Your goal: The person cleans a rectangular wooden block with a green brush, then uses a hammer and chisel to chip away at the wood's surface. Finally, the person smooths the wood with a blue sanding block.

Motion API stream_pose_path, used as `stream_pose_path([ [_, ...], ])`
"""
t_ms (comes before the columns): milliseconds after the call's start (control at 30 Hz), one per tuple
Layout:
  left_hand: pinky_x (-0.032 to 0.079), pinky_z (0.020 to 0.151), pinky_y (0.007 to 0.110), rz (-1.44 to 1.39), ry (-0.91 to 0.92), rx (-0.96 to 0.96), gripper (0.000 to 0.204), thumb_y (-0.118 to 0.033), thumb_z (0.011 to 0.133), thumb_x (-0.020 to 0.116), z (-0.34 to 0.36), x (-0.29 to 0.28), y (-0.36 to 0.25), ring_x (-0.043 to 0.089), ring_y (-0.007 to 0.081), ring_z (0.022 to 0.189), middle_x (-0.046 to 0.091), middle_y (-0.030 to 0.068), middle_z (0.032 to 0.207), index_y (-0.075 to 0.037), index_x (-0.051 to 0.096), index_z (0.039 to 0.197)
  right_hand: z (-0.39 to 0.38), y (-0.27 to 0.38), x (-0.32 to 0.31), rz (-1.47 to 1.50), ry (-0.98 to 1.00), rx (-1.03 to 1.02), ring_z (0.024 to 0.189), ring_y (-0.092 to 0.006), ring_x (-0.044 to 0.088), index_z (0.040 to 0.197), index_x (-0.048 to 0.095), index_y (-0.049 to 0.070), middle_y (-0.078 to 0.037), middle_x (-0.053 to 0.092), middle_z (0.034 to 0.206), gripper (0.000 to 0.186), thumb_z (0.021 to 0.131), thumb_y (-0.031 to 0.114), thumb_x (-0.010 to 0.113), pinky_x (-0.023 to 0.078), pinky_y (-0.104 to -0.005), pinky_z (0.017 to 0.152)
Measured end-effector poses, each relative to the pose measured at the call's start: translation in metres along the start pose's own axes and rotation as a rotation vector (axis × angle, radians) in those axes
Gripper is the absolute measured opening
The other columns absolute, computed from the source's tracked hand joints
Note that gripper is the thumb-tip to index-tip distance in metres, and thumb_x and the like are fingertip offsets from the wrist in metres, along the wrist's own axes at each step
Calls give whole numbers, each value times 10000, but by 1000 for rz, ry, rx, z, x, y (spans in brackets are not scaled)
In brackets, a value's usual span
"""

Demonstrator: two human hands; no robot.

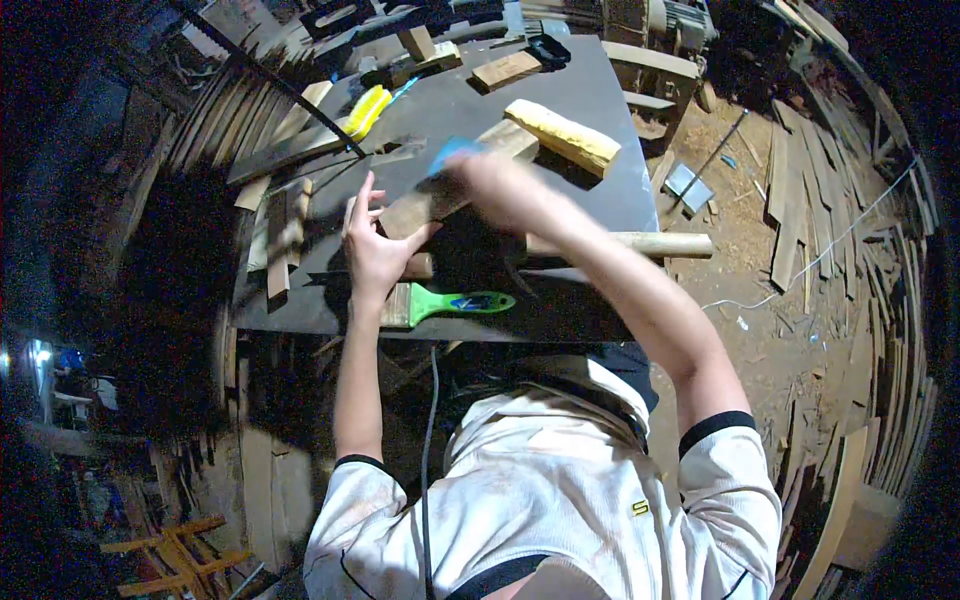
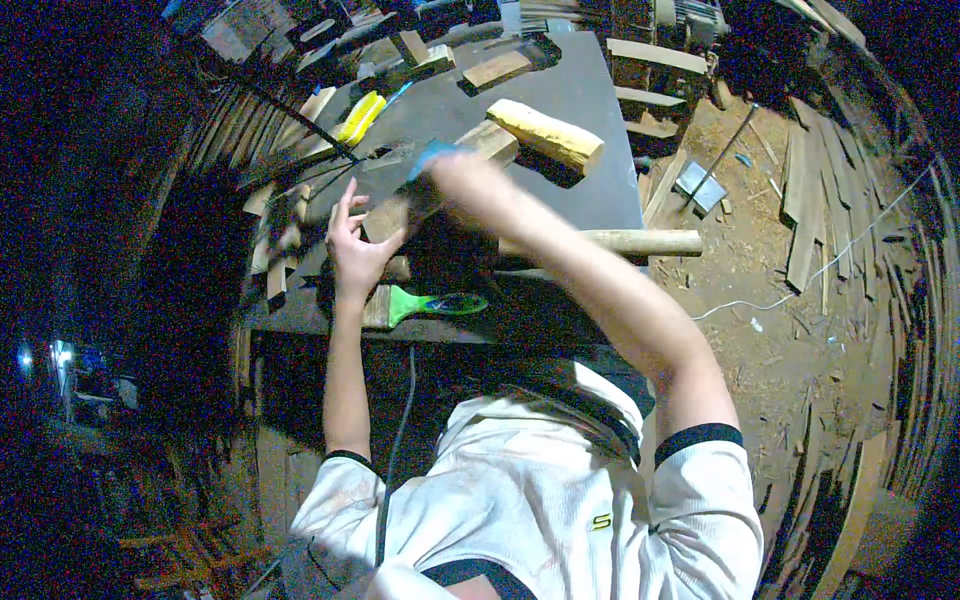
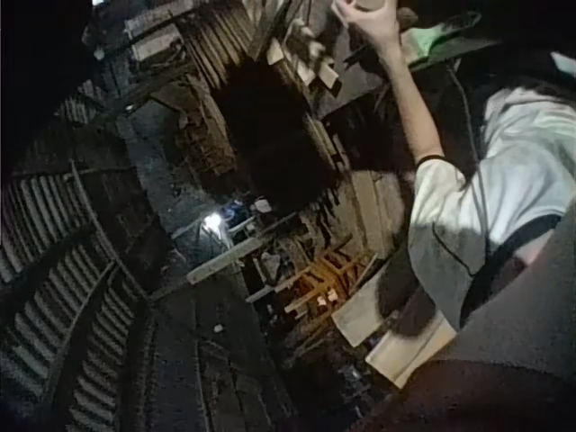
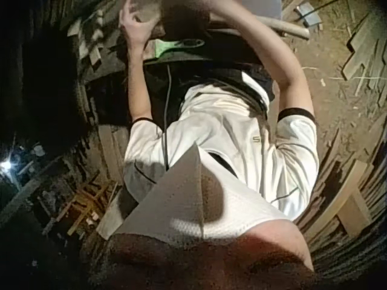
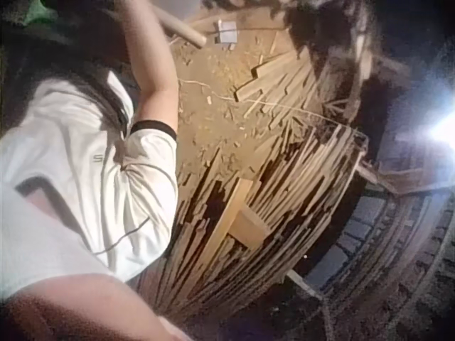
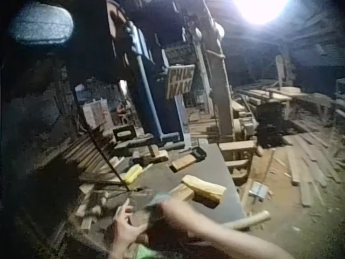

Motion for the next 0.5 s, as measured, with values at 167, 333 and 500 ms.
stream_pose_path([
  [167,551,795,356,-28,-6,11,956,-238,588,949,7,6,2,673,249,883,653,151,1066,14,491,1388,-4,1,-2,-192,-347,-17,920,-307,688,981,672,3,-148,674,1002,189,813,83,637,568,-423,816],
  [333,538,866,340,-92,32,-87,898,-173,637,930,-5,6,16,673,198,914,687,133,1005,34,484,1390,-8,16,5,152,113,-54,964,-387,676,1224,623,75,-186,682,1095,500,755,-74,529,563,-446,870],
  [500,551,855,353,-86,47,-90,942,-192,607,942,0,9,8,681,208,900,693,143,987,43,482,1395,-6,-14,-4,-181,-282,25,992,-329,693,1022,653,2,-189,684,1041,187,863,86,602,580,-450,825],
])
Point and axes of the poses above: each hand's wrist, its own z-axis towards the middle knuckle, its own x-axis out of the palm, y = z × x, the point moved 9 cm from there along z, towards the middle knuckle
